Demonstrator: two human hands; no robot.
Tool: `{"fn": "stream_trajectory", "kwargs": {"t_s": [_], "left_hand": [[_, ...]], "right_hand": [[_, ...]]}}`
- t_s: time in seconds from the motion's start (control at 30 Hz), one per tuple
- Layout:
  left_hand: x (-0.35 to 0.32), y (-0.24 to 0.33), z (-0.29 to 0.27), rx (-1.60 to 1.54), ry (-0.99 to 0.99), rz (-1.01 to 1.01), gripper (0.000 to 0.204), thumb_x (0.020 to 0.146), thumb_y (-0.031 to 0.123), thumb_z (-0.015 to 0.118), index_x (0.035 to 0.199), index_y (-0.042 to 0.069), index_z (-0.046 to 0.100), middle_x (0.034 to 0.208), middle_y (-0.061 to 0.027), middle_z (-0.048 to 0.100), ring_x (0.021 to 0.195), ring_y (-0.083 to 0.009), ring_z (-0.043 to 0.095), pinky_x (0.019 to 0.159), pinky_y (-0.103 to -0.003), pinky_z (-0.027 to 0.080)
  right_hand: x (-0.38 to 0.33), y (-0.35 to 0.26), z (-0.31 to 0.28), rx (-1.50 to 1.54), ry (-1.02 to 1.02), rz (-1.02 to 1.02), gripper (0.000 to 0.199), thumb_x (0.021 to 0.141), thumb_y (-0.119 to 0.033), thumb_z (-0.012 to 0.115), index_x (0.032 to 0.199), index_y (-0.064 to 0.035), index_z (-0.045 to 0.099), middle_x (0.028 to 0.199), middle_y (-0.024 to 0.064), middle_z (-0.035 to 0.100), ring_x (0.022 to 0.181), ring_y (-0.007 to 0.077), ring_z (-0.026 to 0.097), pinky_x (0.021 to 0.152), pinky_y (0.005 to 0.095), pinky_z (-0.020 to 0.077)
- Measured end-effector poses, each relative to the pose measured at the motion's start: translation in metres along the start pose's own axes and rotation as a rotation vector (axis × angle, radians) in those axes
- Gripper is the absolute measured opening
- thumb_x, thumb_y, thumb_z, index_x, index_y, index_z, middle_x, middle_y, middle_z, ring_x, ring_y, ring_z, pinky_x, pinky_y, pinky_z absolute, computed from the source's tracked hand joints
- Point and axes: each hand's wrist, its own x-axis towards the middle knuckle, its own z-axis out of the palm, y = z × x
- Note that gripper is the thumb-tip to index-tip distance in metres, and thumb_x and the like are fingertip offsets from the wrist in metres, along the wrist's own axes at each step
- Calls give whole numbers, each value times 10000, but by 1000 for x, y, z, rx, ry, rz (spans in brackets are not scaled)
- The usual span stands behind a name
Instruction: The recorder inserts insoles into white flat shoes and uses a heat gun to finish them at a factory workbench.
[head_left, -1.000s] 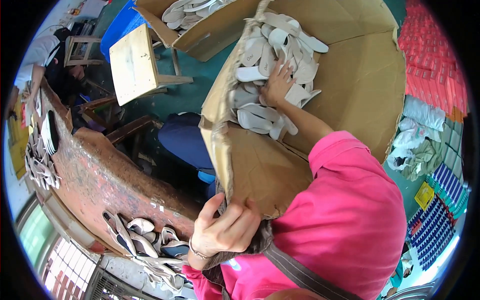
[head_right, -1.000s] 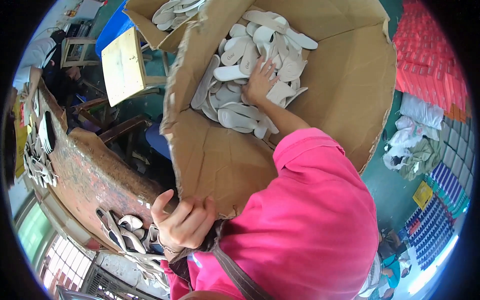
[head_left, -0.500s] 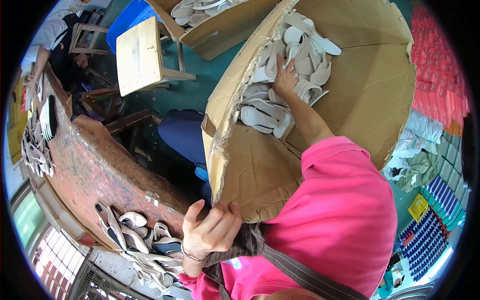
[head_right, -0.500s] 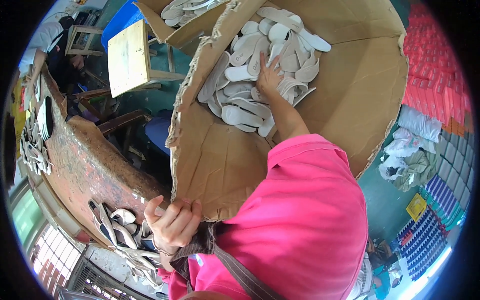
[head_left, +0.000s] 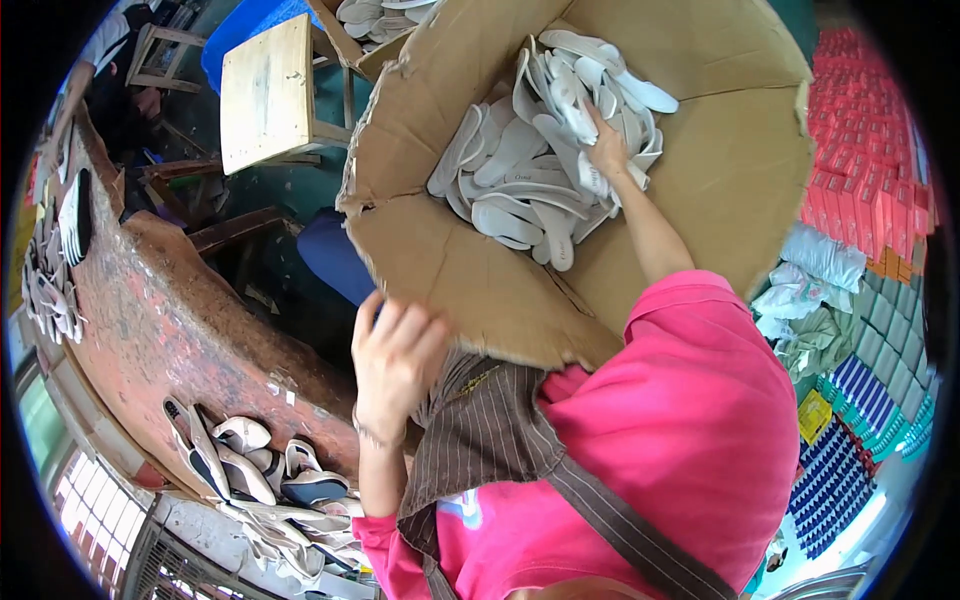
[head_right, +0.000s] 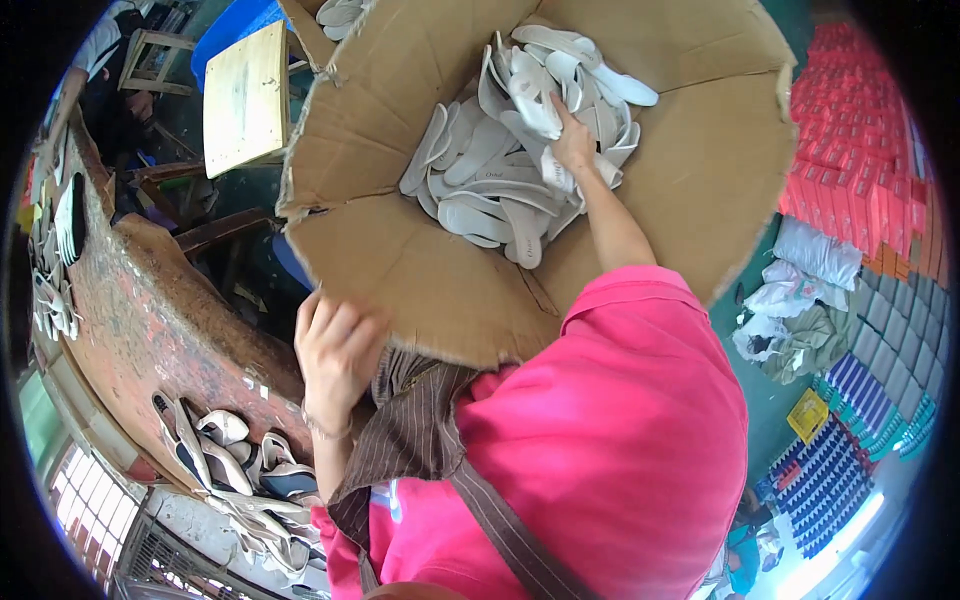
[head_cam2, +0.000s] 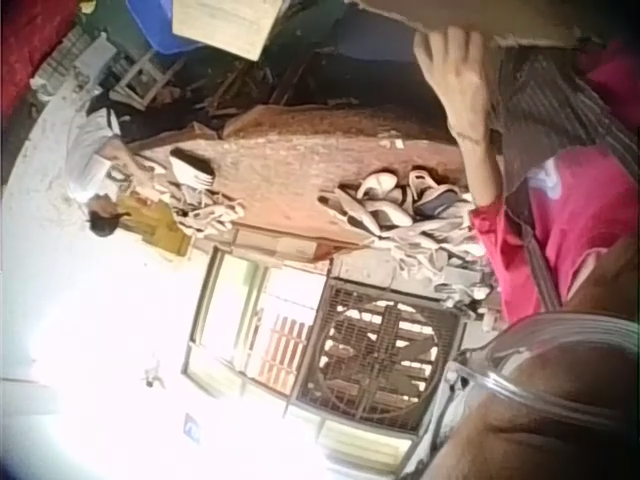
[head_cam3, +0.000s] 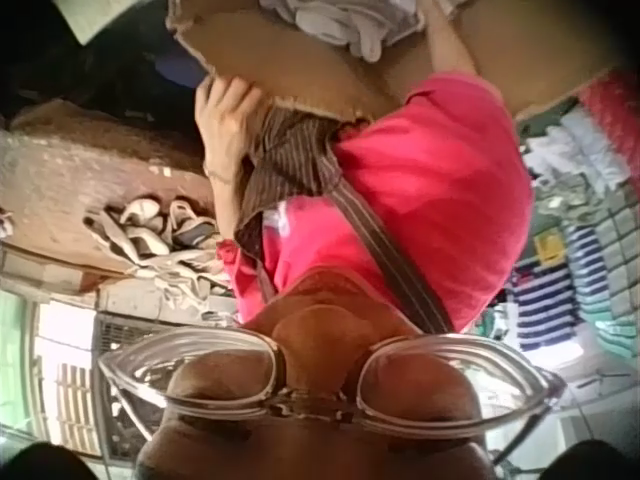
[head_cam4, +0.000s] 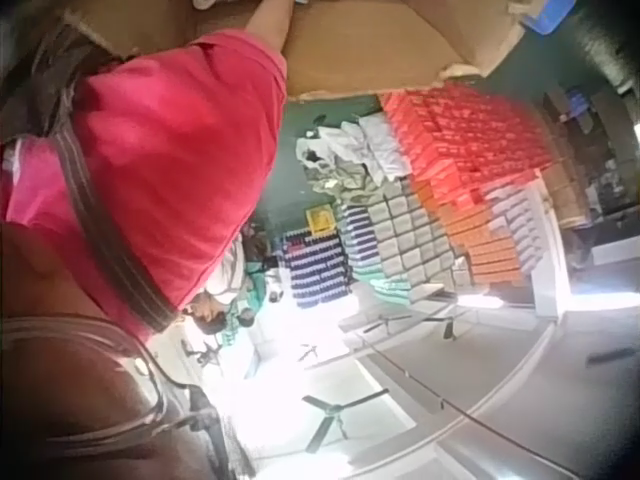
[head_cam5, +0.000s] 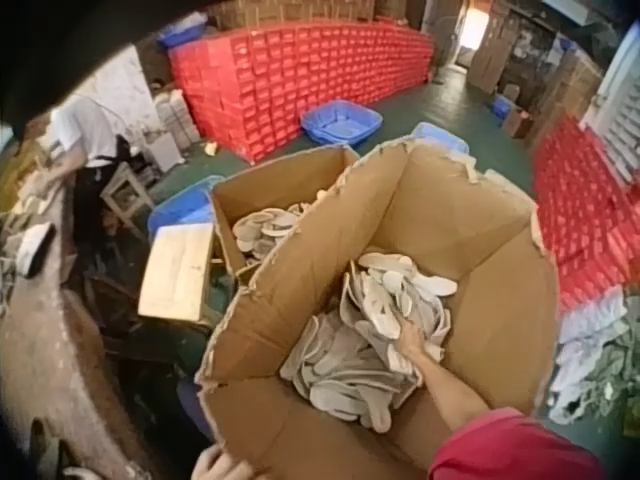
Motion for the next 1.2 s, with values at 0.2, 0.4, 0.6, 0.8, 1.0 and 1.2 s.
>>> {"fn": "stream_trajectory", "kwargs": {"t_s": [0.2, 0.4, 0.6, 0.8, 1.0, 1.2], "left_hand": [[-17, -24, 82, -82, -186, -189, 384, 822, 154, 687, 1197, 87, 638, 1295, -119, 589, 1294, -304, 480, 1089, -469, 359], [-78, -29, 74, -102, -36, -482, 381, 840, 120, 670, 1215, 65, 634, 1259, -133, 613, 1236, -322, 526, 1072, -467, 370], [-169, -16, 79, -41, 303, -854, 370, 883, 49, 618, 1252, 17, 605, 1232, -148, 625, 1198, -337, 546, 1028, -430, 407], [-229, 31, 105, 156, 569, -1134, 420, 866, 50, 634, 1284, 42, 591, 1296, -165, 581, 1251, -350, 499, 1072, -437, 366], [-267, 84, 150, 265, 796, -1415, 525, 861, 106, 650, 1366, 73, 509, 1425, -185, 448, 1346, -378, 384, 1118, -502, 290], [-293, 157, 195, 387, 1051, -1813, 652, 877, 188, 649, 1454, 66, 371, 1516, -205, 303, 1411, -386, 271, 1140, -550, 223]], "right_hand": [[-1, 34, -14, 102, -79, 27, 755, 679, -320, 777, 1357, -96, 531, 1081, 220, 686, 1033, 381, 651, 920, 449, 500], [-16, 80, -33, 292, -4, 163, 638, 662, -379, 809, 1123, 31, 648, 1031, 207, 705, 991, 311, 686, 891, 388, 521], [-36, 46, -97, 443, 76, 56, 629, 684, -299, 839, 1166, 49, 631, 1080, 166, 697, 993, 257, 667, 895, 360, 508], [-71, -13, -172, 554, -110, 64, 478, 829, -203, 767, 1198, 68, 629, 1175, 136, 651, 1069, 228, 603, 948, 348, 472], [-92, -96, -239, -27, -158, -444, 364, 990, -203, 543, 1280, 12, 590, 1281, 115, 614, 1201, 226, 547, 1055, 360, 381], [-89, -240, -237, -192, -112, -998, 445, 994, -194, 518, 1384, 18, 482, 1357, 136, 551, 1142, 238, 575, 988, 362, 434]]}}
